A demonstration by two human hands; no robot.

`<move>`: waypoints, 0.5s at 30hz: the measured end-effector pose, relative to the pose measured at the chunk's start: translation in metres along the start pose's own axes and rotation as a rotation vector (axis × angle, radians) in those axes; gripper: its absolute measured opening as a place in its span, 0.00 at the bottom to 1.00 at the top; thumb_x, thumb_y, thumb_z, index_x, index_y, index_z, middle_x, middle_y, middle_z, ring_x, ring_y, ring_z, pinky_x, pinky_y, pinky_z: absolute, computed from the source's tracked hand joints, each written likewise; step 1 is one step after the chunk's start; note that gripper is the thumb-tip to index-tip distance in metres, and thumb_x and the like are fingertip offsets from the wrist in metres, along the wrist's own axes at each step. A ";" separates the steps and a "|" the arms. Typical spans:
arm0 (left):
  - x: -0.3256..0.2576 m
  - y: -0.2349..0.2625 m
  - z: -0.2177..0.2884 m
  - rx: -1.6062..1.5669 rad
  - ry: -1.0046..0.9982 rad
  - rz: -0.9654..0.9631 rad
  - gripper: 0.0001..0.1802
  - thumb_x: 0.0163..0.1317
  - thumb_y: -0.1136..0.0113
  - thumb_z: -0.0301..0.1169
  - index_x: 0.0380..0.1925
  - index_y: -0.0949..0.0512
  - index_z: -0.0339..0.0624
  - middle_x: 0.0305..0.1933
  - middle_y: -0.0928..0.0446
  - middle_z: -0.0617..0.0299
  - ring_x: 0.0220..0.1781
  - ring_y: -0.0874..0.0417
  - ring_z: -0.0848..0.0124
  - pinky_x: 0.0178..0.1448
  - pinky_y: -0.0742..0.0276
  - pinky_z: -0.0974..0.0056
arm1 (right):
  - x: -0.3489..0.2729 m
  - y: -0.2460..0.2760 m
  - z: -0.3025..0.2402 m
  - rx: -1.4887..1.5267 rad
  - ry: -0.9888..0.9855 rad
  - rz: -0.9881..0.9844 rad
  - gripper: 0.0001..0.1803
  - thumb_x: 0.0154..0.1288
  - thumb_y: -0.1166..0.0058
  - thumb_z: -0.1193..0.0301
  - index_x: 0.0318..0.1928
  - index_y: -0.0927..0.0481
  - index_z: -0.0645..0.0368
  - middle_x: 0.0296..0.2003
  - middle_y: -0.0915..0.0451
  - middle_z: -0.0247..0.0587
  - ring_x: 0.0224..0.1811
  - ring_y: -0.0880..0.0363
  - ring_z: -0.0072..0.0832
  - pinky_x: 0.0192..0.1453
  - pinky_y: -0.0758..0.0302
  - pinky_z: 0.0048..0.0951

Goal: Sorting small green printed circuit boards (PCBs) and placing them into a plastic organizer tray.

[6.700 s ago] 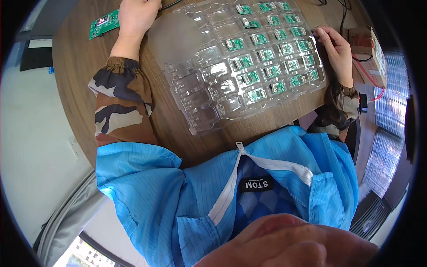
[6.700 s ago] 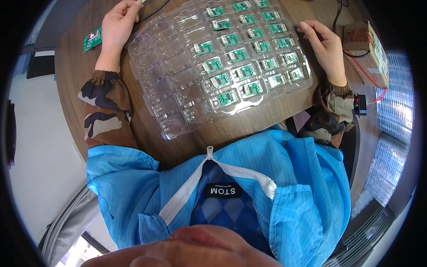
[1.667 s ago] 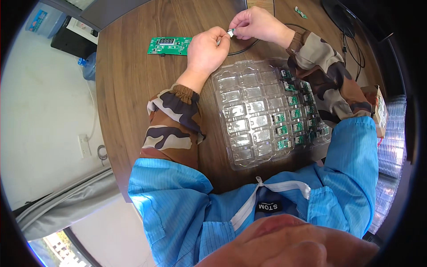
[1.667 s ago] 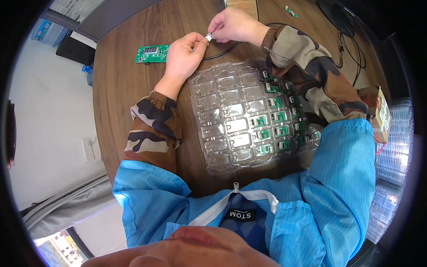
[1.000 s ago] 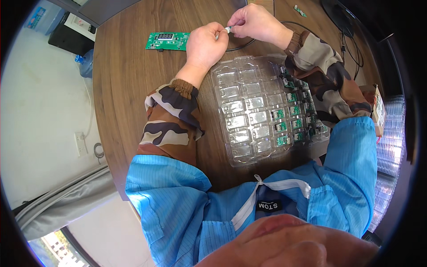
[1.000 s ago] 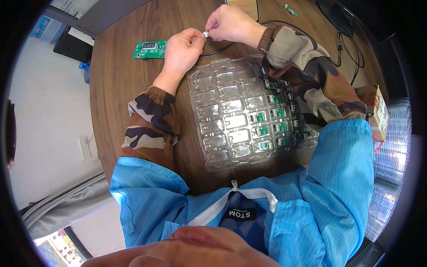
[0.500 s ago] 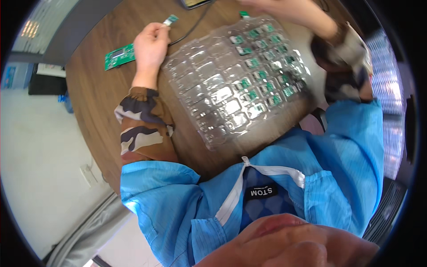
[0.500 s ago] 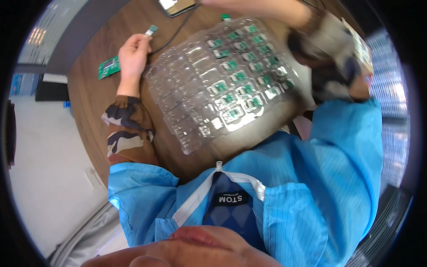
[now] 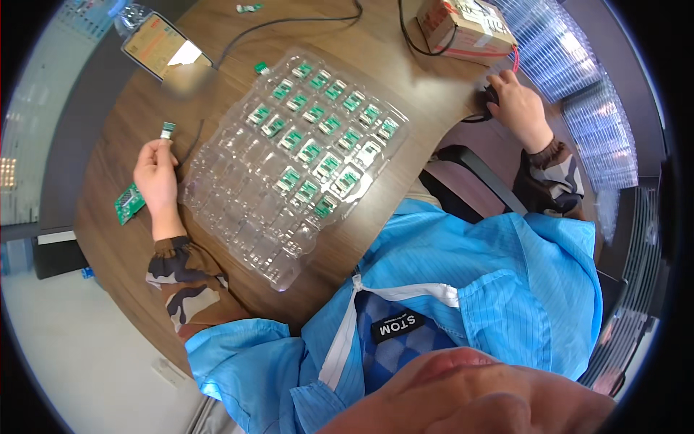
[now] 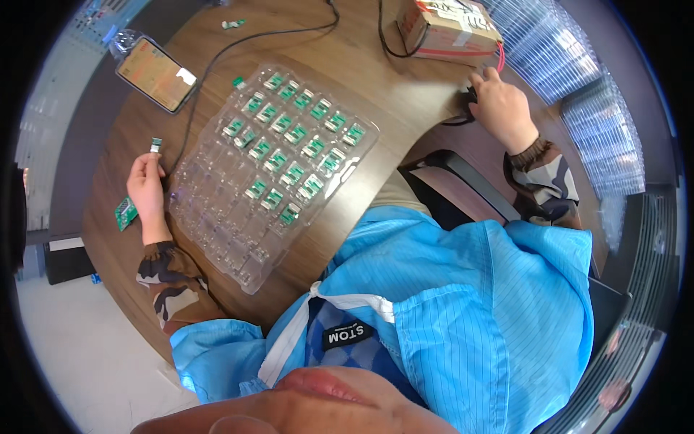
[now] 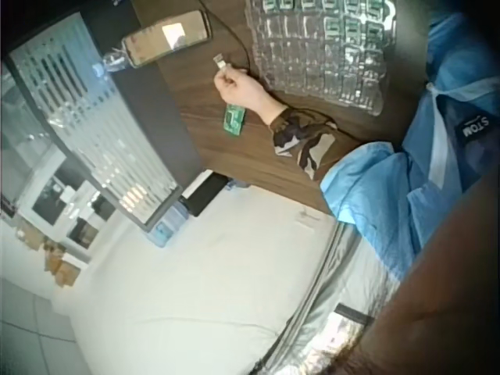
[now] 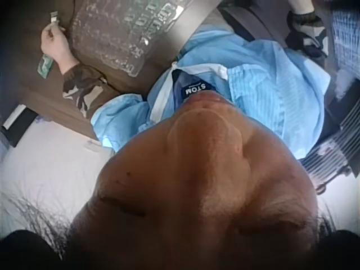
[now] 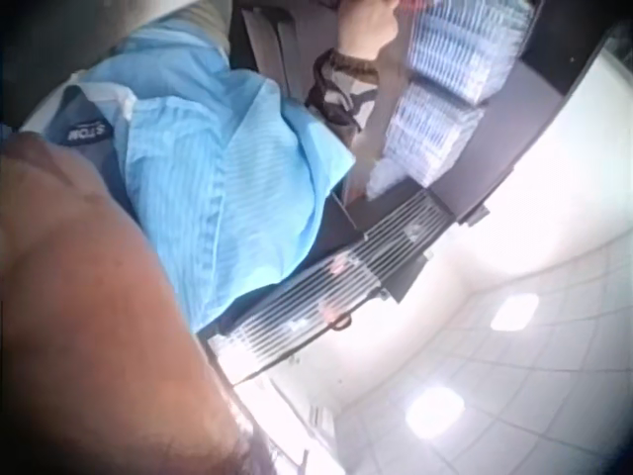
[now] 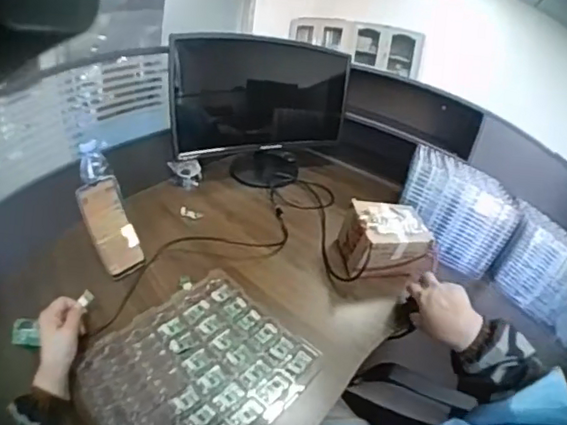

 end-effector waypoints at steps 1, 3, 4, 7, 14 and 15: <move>-0.001 -0.001 0.001 -0.012 -0.006 -0.005 0.07 0.59 0.49 0.29 0.29 0.22 0.40 0.15 0.31 0.71 0.18 0.36 0.82 0.23 0.43 0.78 | 0.002 -0.010 -0.002 -0.022 -0.003 -0.008 0.12 0.50 0.48 0.74 0.38 0.27 0.58 0.35 0.27 0.42 0.26 0.24 0.40 0.29 0.26 0.36; -0.001 -0.002 -0.003 -0.024 -0.017 -0.010 0.07 0.59 0.49 0.29 0.29 0.22 0.40 0.16 0.31 0.70 0.18 0.36 0.81 0.23 0.42 0.78 | 0.004 -0.031 0.003 -0.069 -0.024 0.107 0.07 0.49 0.52 0.77 0.32 0.29 0.58 0.32 0.29 0.43 0.22 0.26 0.43 0.24 0.28 0.38; -0.003 0.000 -0.006 -0.070 -0.027 -0.019 0.07 0.59 0.49 0.29 0.29 0.22 0.40 0.16 0.30 0.69 0.18 0.35 0.81 0.23 0.41 0.77 | 0.003 -0.035 -0.003 -0.081 0.010 0.144 0.06 0.50 0.55 0.78 0.32 0.30 0.58 0.33 0.28 0.44 0.19 0.27 0.44 0.21 0.29 0.38; -0.006 -0.001 -0.013 -0.006 0.008 0.005 0.05 0.56 0.47 0.28 0.28 0.23 0.41 0.16 0.28 0.69 0.18 0.33 0.80 0.23 0.39 0.76 | -0.006 -0.051 0.009 0.006 0.059 0.090 0.08 0.51 0.55 0.77 0.35 0.31 0.60 0.36 0.28 0.47 0.18 0.27 0.47 0.23 0.28 0.41; -0.013 0.000 -0.001 -0.059 0.086 0.054 0.05 0.55 0.47 0.27 0.26 0.23 0.39 0.15 0.29 0.69 0.16 0.34 0.78 0.21 0.39 0.74 | -0.015 -0.043 0.013 0.180 0.048 0.104 0.09 0.54 0.59 0.81 0.37 0.32 0.63 0.38 0.31 0.48 0.32 0.27 0.46 0.37 0.28 0.39; -0.012 -0.001 0.001 -0.044 0.064 0.042 0.05 0.54 0.47 0.27 0.25 0.23 0.39 0.15 0.29 0.69 0.16 0.34 0.78 0.21 0.39 0.74 | -0.014 -0.047 0.017 0.187 0.052 0.111 0.10 0.53 0.58 0.81 0.39 0.33 0.63 0.38 0.31 0.48 0.33 0.28 0.47 0.38 0.28 0.40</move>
Point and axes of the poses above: each hand's wrist, its own x-axis towards the middle knuckle, its own y-axis out of the back of the hand, z = x × y, the point moved 7 cm from there along x, towards the middle knuckle
